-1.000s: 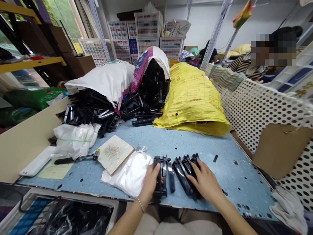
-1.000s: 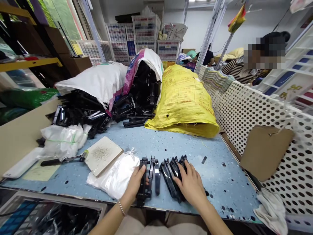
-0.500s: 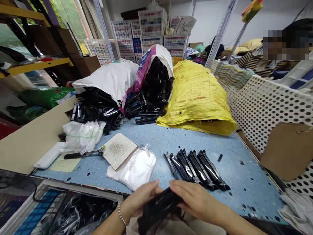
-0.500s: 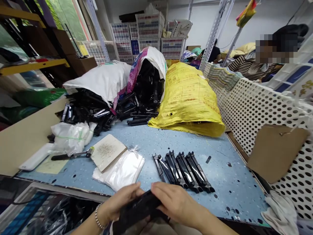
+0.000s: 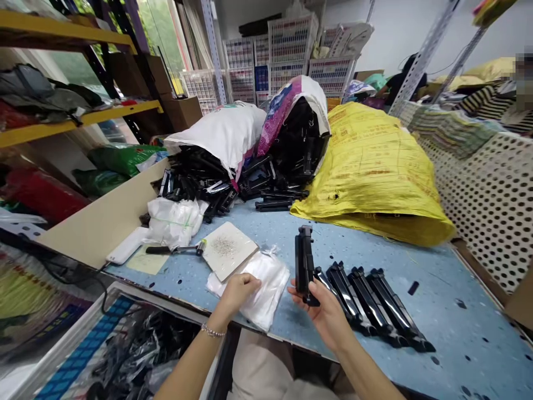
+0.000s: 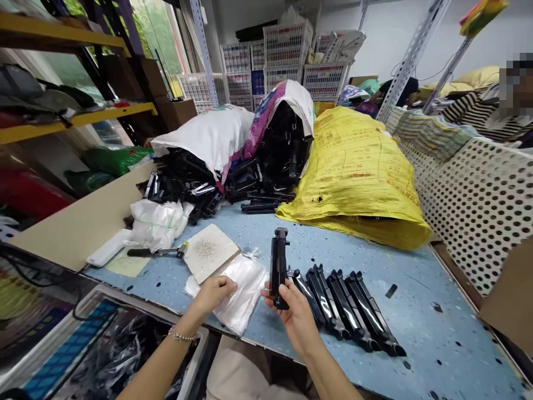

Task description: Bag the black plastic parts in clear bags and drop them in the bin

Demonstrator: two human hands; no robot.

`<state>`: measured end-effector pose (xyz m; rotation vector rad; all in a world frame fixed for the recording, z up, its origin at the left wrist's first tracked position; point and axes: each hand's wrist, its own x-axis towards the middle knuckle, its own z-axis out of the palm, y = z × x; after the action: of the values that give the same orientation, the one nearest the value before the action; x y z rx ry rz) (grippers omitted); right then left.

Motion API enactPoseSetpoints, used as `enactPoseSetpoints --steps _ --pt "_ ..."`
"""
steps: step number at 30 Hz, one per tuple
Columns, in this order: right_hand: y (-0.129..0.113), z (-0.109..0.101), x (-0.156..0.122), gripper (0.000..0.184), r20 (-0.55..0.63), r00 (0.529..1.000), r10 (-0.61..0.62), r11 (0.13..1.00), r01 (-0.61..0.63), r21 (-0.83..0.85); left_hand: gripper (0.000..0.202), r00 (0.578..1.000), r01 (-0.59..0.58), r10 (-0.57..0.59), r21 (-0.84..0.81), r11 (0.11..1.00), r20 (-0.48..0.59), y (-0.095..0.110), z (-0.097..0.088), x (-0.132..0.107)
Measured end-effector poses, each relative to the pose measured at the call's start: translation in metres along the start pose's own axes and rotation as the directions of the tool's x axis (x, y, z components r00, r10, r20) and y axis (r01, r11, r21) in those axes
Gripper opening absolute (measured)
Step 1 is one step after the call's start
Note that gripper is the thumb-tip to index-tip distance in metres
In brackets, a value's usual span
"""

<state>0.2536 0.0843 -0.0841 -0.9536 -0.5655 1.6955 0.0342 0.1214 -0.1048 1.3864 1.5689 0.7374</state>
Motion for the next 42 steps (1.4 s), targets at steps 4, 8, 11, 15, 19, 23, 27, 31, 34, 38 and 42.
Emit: enactPoseSetpoints --steps 4,8,11,15,19,23,27,31,34,38,42 --pt "0.0 0.02 0.011 0.03 0.078 0.993 0.09 0.977 -0.103 0.187 0.022 1.0 0.009 -0.008 -0.08 0.997 0.002 -0.004 0.002 -0.003" --pt "0.011 0.042 0.021 0.029 0.16 0.97 0.183 0.931 -0.223 0.29 0.022 0.999 0.003 -0.007 -0.107 0.994 -0.037 -0.006 0.008 0.0" --pt "0.016 0.048 0.027 0.024 0.16 0.969 0.189 0.914 -0.234 0.332 0.019 1.0 -0.015 0.014 -0.139 0.99 -0.007 -0.008 0.006 0.001" --pt "0.013 0.045 0.034 0.022 0.135 0.975 0.177 0.909 -0.215 0.357 0.017 0.999 -0.032 0.03 -0.157 0.987 -0.016 -0.014 0.005 0.0" --pt "0.016 0.041 0.039 0.023 0.132 0.974 0.185 0.906 -0.221 0.362 0.009 0.993 -0.07 0.055 -0.144 0.987 -0.103 -0.021 0.01 0.001" --pt "0.026 0.039 0.039 0.022 0.064 0.978 0.198 0.927 -0.208 0.311 0.005 0.981 -0.148 0.132 -0.112 0.983 -0.14 -0.02 0.009 -0.003" --pt "0.032 0.04 0.04 0.028 0.058 0.98 0.188 0.931 -0.197 0.309 0.02 0.959 -0.274 0.278 0.066 0.959 -0.052 -0.007 0.002 -0.014" --pt "0.031 0.036 0.031 0.027 -0.07 0.992 0.103 0.98 -0.09 0.175 0.037 0.923 -0.322 0.386 0.551 0.769 0.001 0.006 -0.008 -0.018" --pt "0.029 0.021 0.006 0.031 0.045 0.98 0.192 0.959 -0.198 0.205 0.053 0.91 -0.333 0.414 0.57 0.751 -0.014 0.005 -0.016 -0.014" --pt "0.041 0.0 -0.025 0.048 0.433 0.739 0.516 0.699 -0.656 0.284 0.06 0.901 -0.395 0.433 0.4 0.827 -0.005 -0.008 -0.018 -0.012" --pt "0.06 -0.006 -0.023 0.052 0.596 0.573 0.562 0.479 -0.813 0.33 0.066 0.902 -0.396 0.429 0.315 0.863 -0.043 -0.015 -0.015 -0.024"
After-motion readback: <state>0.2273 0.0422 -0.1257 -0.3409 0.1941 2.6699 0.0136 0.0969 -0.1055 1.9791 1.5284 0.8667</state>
